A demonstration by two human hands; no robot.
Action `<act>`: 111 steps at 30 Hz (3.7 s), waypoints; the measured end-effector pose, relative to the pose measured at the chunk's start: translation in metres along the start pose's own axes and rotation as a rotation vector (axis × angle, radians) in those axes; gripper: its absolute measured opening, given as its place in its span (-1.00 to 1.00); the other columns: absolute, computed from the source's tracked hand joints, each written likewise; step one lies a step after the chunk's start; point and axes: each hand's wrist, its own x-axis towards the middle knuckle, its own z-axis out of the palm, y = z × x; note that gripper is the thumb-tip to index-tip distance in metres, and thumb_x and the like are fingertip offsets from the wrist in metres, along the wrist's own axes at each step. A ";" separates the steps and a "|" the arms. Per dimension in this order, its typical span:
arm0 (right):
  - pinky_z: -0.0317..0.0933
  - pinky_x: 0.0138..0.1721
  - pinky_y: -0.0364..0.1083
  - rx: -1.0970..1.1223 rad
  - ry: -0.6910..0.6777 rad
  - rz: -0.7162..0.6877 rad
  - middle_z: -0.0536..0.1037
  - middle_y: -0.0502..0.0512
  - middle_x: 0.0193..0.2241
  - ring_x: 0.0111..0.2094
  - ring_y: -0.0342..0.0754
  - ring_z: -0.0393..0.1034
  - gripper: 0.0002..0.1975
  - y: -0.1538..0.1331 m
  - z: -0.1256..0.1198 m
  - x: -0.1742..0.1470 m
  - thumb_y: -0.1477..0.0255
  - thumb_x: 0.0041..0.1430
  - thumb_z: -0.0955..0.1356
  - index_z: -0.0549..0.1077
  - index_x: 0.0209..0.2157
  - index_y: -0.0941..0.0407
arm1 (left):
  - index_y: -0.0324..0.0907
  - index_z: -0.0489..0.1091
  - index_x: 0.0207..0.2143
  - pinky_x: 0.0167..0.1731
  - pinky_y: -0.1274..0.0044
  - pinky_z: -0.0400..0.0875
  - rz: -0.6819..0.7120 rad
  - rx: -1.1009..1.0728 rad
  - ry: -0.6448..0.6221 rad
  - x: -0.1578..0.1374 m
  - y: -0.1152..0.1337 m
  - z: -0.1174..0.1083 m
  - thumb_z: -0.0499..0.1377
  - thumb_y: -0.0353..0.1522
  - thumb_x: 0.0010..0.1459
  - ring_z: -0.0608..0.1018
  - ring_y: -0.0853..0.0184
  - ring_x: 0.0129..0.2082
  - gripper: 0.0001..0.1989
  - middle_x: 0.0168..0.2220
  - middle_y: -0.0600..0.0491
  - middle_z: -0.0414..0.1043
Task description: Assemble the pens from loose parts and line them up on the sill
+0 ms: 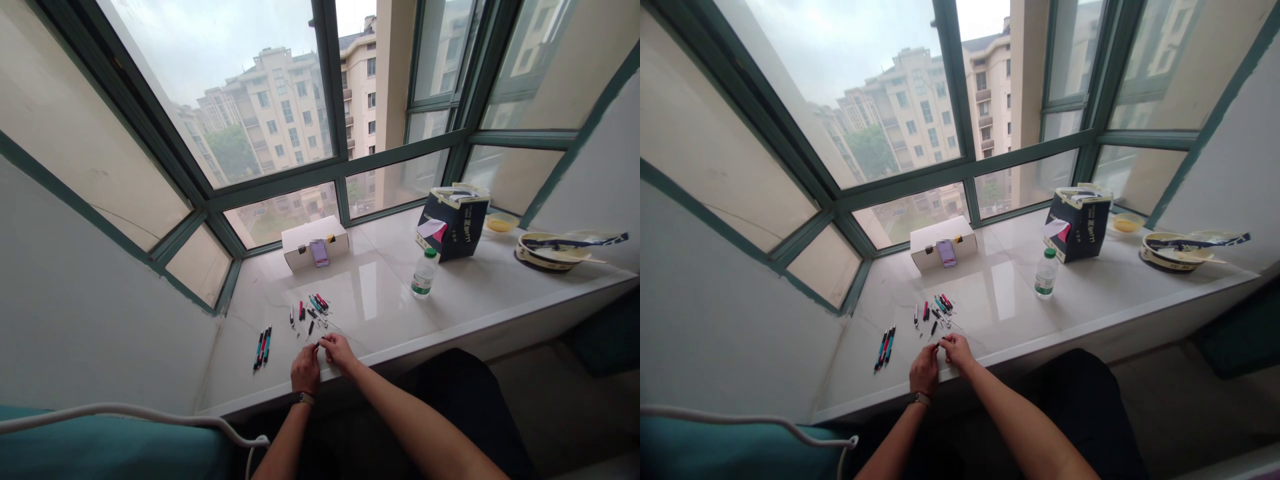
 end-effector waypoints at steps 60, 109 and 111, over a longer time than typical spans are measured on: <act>0.36 -0.06 -0.12 0.498 0.094 0.200 0.56 0.15 -0.23 -0.15 -0.07 0.50 -0.66 -0.022 -0.009 0.015 0.76 -0.13 0.30 0.44 -0.28 0.16 | -0.18 0.42 -0.11 -0.28 0.52 0.33 -0.104 -0.001 0.002 -0.001 0.004 0.000 -0.06 -0.31 0.32 0.56 0.30 -0.30 -0.71 -0.29 -0.03 0.55; 0.32 -0.28 -0.21 -0.832 -0.771 0.262 0.37 0.26 0.10 -0.14 -0.05 0.45 -0.30 -0.113 0.001 0.060 0.62 -0.11 0.47 0.33 0.12 0.05 | -0.08 0.37 -0.04 -0.30 0.54 0.28 -0.002 0.027 -0.075 0.001 0.006 -0.012 -0.06 -0.32 0.34 0.50 0.34 -0.30 -0.74 -0.30 0.06 0.48; 0.32 -0.27 -0.19 -0.816 -0.741 0.271 0.39 0.26 0.08 -0.16 -0.06 0.45 -0.36 -0.114 0.004 0.058 0.60 -0.11 0.46 0.37 0.08 0.08 | -0.08 0.37 -0.04 -0.32 0.54 0.28 -0.001 0.033 -0.064 0.001 0.006 -0.012 -0.06 -0.32 0.34 0.50 0.34 -0.32 -0.74 -0.31 0.06 0.49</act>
